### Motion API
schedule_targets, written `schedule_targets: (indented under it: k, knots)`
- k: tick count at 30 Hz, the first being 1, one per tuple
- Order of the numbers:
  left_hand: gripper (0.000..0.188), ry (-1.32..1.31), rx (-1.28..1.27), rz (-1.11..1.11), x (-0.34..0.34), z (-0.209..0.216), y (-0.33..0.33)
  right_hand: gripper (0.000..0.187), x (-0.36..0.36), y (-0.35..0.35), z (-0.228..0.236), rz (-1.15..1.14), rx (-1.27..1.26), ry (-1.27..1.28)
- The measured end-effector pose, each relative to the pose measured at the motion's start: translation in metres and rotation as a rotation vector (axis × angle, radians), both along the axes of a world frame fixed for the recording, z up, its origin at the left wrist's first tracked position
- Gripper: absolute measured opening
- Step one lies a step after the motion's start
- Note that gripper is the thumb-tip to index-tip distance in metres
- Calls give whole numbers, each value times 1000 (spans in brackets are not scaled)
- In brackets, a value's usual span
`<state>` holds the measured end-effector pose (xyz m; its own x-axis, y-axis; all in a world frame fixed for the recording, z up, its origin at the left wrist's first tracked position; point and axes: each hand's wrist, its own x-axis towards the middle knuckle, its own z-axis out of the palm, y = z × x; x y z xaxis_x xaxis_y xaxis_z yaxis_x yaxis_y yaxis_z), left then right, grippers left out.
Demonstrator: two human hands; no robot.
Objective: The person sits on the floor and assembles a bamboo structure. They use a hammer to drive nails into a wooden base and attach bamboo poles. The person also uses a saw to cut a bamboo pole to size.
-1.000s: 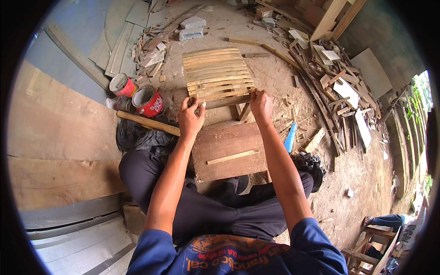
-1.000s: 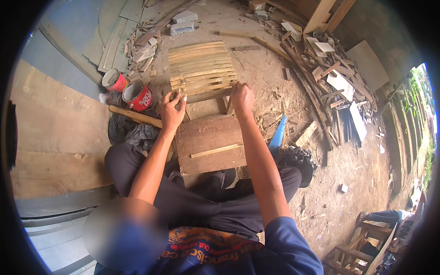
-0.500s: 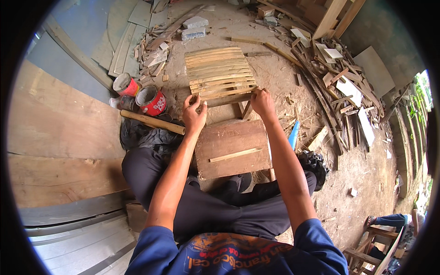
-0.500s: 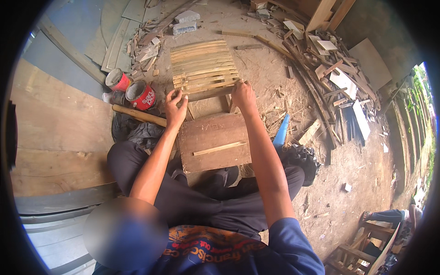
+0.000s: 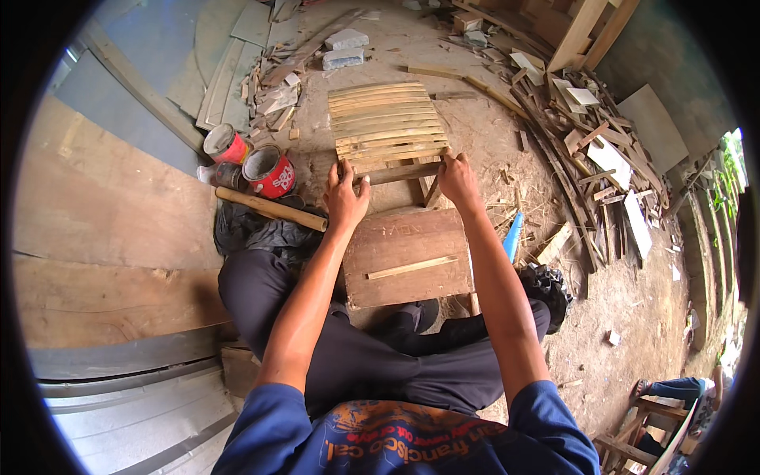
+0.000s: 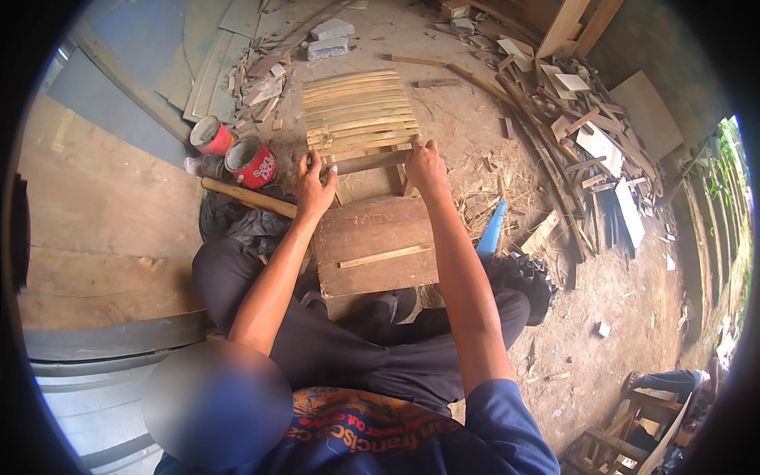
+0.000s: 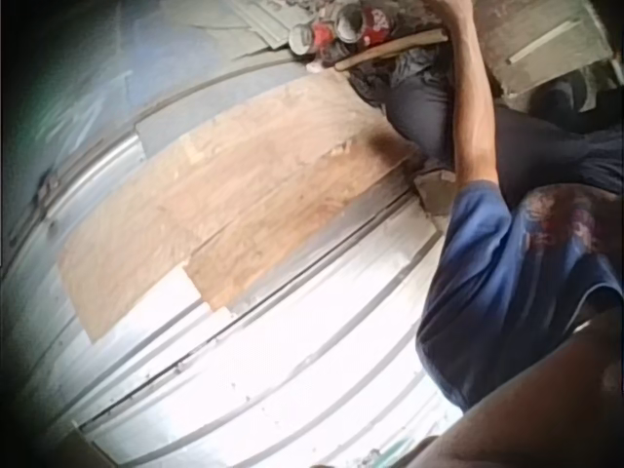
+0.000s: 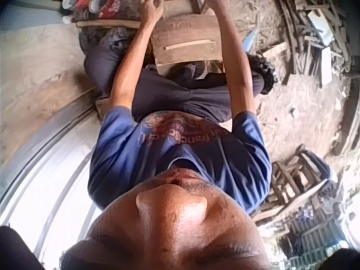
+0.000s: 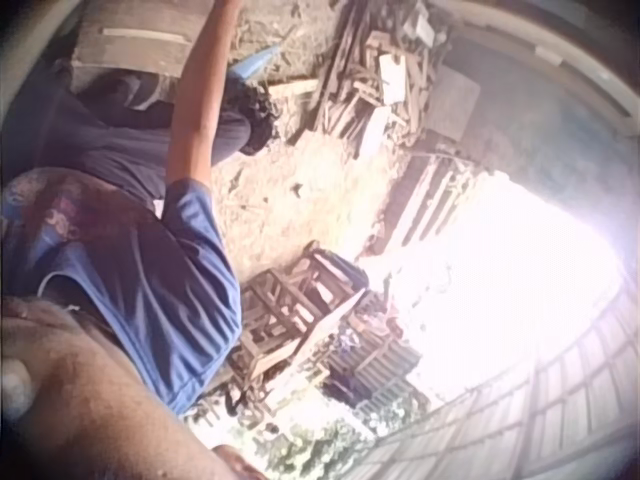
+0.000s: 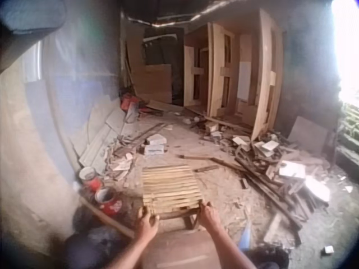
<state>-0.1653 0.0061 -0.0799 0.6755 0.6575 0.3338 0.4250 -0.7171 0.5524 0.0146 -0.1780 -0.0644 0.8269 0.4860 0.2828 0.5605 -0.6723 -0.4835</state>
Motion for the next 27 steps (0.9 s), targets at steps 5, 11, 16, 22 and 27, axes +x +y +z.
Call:
schedule_targets:
  k: [5, 11, 16, 22, 27]
  knots:
    - [64, 55, -84, -56, 1, 1, 7, 38, -6, 4, 1, -58, 88, 3]
    - [65, 12, -83, -59, 1, -4, 6, 35, -3, 2, -4, -46, 128, -22]
    - [56, -142, -97, -45, 7, -8, 2, 32, 10, -11, -11, 0, 280, -31]
    - [39, -293, -58, -229, 4, 11, -9, 21, -11, -54, -19, -96, 1111, 552]
    - [25, -383, -157, -123, -12, 22, 8, 15, -48, -175, -98, -324, 1833, 871]
